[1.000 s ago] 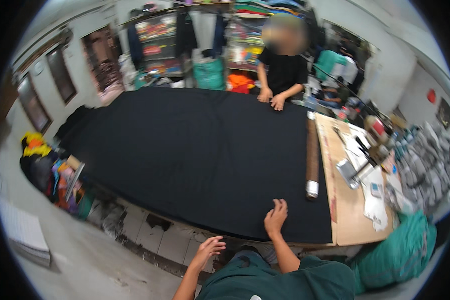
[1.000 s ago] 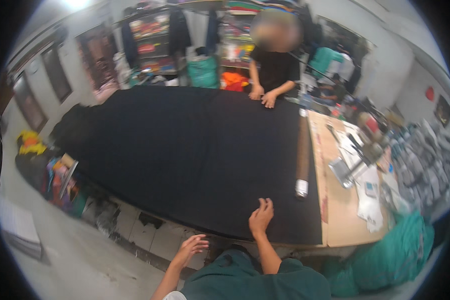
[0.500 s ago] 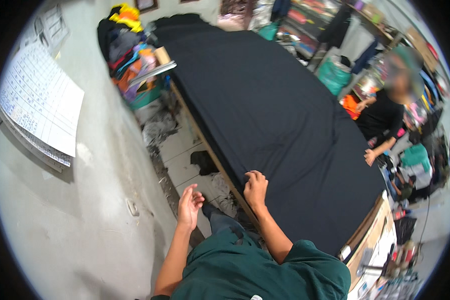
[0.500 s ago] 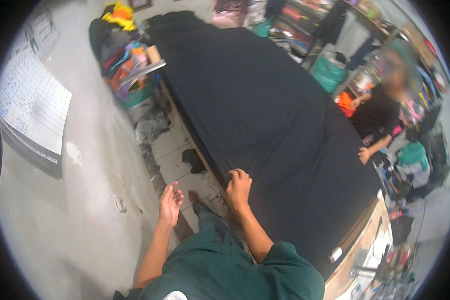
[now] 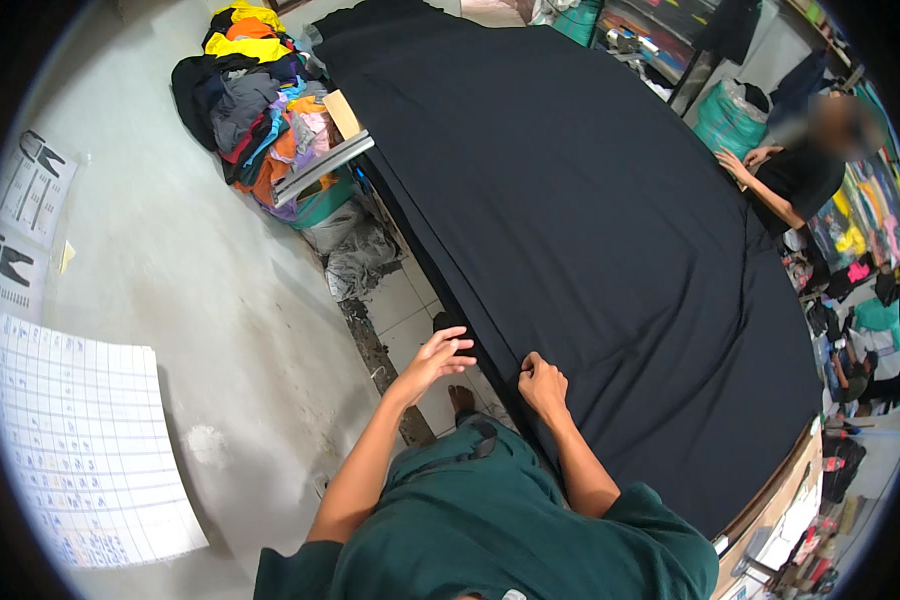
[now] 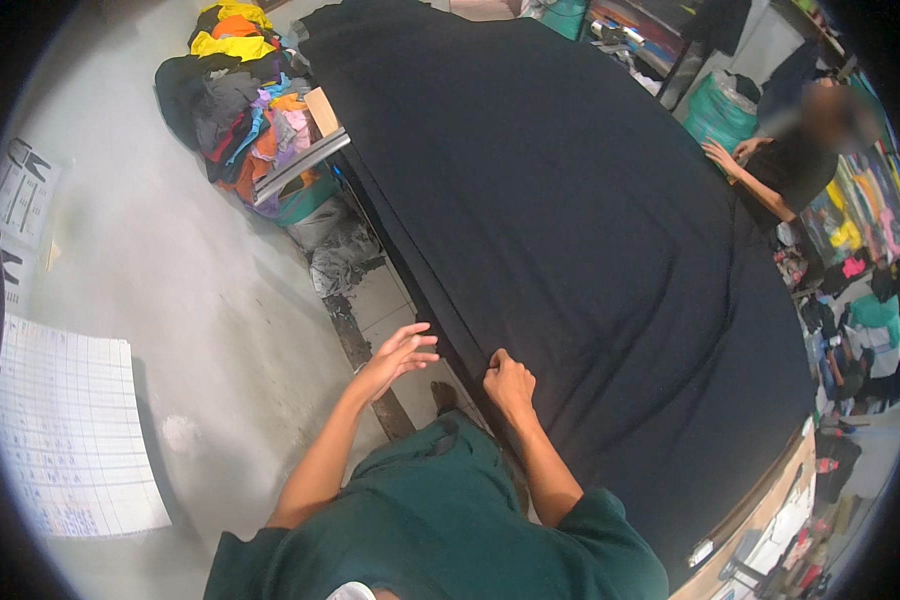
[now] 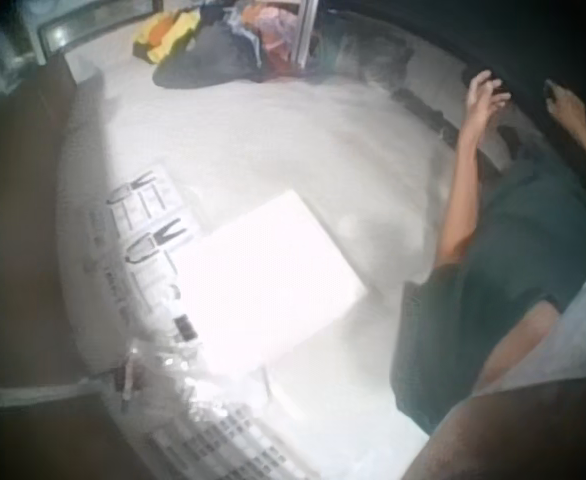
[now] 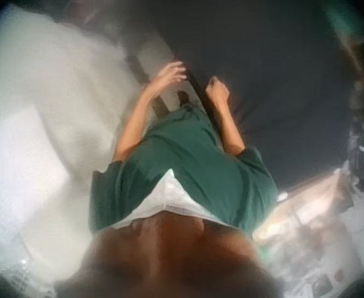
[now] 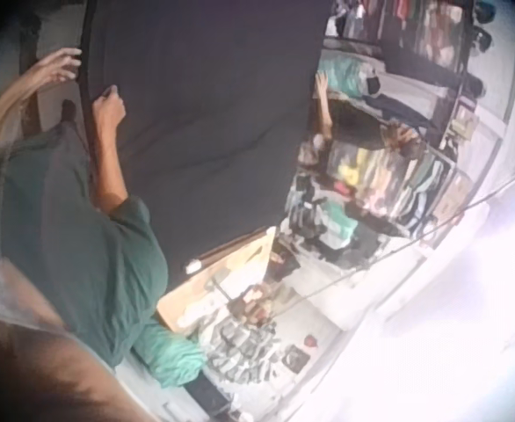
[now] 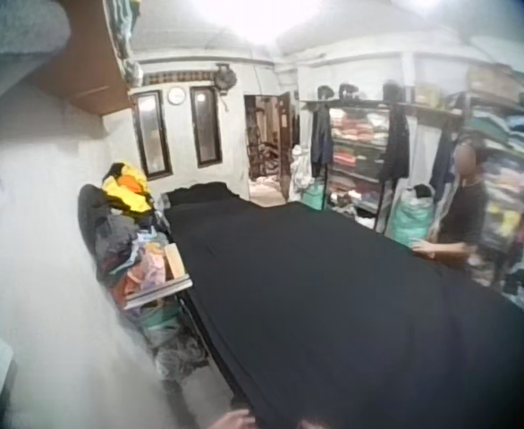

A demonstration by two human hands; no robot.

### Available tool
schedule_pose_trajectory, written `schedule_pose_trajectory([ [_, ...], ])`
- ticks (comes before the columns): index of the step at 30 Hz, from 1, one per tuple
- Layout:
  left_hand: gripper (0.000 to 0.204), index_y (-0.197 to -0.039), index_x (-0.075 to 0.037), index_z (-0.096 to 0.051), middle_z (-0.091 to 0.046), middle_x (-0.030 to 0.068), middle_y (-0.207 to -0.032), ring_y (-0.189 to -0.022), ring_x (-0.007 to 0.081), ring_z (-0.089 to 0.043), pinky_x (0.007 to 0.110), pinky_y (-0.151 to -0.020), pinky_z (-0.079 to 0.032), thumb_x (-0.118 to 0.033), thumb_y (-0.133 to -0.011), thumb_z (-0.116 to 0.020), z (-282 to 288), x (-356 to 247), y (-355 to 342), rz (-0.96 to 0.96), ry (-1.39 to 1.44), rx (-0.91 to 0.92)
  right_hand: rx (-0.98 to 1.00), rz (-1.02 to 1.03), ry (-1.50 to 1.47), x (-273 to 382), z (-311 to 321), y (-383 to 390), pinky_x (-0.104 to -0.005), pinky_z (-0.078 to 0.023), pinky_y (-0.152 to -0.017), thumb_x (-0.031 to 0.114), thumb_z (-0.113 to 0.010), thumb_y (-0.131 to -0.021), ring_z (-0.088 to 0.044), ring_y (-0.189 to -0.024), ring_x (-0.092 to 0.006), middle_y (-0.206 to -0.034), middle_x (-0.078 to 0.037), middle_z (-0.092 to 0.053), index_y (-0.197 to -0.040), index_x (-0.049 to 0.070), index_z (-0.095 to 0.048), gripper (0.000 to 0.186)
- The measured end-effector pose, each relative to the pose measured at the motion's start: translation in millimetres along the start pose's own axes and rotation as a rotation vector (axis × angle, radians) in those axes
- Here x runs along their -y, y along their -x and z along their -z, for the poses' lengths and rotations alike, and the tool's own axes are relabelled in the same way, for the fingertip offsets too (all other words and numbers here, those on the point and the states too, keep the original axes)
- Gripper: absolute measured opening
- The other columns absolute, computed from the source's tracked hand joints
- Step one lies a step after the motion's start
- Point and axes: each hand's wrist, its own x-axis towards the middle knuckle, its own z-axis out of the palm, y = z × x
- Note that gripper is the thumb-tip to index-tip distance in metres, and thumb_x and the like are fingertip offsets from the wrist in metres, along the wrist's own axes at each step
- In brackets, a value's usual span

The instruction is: The person and a colleague spread a large piece of black fabric on a table. They use a long metal ruler to measure and align the fabric, then cut it into sections using a manual rotary cutter. The process involves smoothing the fabric and repeating the cutting action.

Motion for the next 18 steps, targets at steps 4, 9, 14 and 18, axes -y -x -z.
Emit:
schedule_pose_trajectory([
  [4,0.097,-0.168,-0.007,-0.004,-0.040,0.0205,-0.159,-0.129,0.0279,-0.065,0.034,-0.104,-0.052,-0.039,-0.104,-0.069,1,2,-76,-0.031,0.227,-0.116,-0.014,0.055,0.052,1,1,-7,-0.0507,-0.058,-0.080,0.022,-0.057,-0.094,-0.075,-0.086,-0.0417,-0.086,-0.022,-0.075,-0.107,0.009,-0.066,0.020],
  [9,0.110,-0.166,-0.002,0.003,-0.056,0.0162,-0.140,-0.120,0.0284,-0.070,0.025,-0.082,-0.055,-0.018,-0.095,-0.079,54,-26,-172,-0.105,0.537,-0.309,0.287,-0.299,-0.464,-3,10,-6,-0.0330,-0.057,-0.059,0.021,-0.055,-0.106,-0.075,-0.070,-0.0183,-0.086,-0.013,-0.079,-0.113,0.006,-0.065,0.019],
  [14,0.097,-0.163,0.004,-0.007,-0.062,0.0185,-0.125,-0.112,0.0325,-0.073,0.023,-0.075,-0.054,-0.004,-0.094,-0.074,150,-82,-264,-0.162,0.571,-0.332,0.123,-0.715,-0.962,13,2,8,-0.0269,-0.049,-0.053,0.018,-0.050,-0.109,-0.071,-0.068,-0.0151,-0.102,-0.015,-0.079,-0.119,0.007,-0.066,0.022],
  [18,0.096,-0.163,0.009,-0.008,-0.058,0.0192,-0.128,-0.121,0.0353,-0.069,0.028,-0.093,-0.056,0.001,-0.094,-0.073,267,-122,-336,-0.200,0.527,-0.258,-0.319,-0.871,-1.295,54,-17,17,-0.0254,-0.048,-0.050,0.023,-0.051,-0.108,-0.073,-0.072,-0.0183,-0.104,-0.017,-0.078,-0.121,0.006,-0.065,0.026],
])
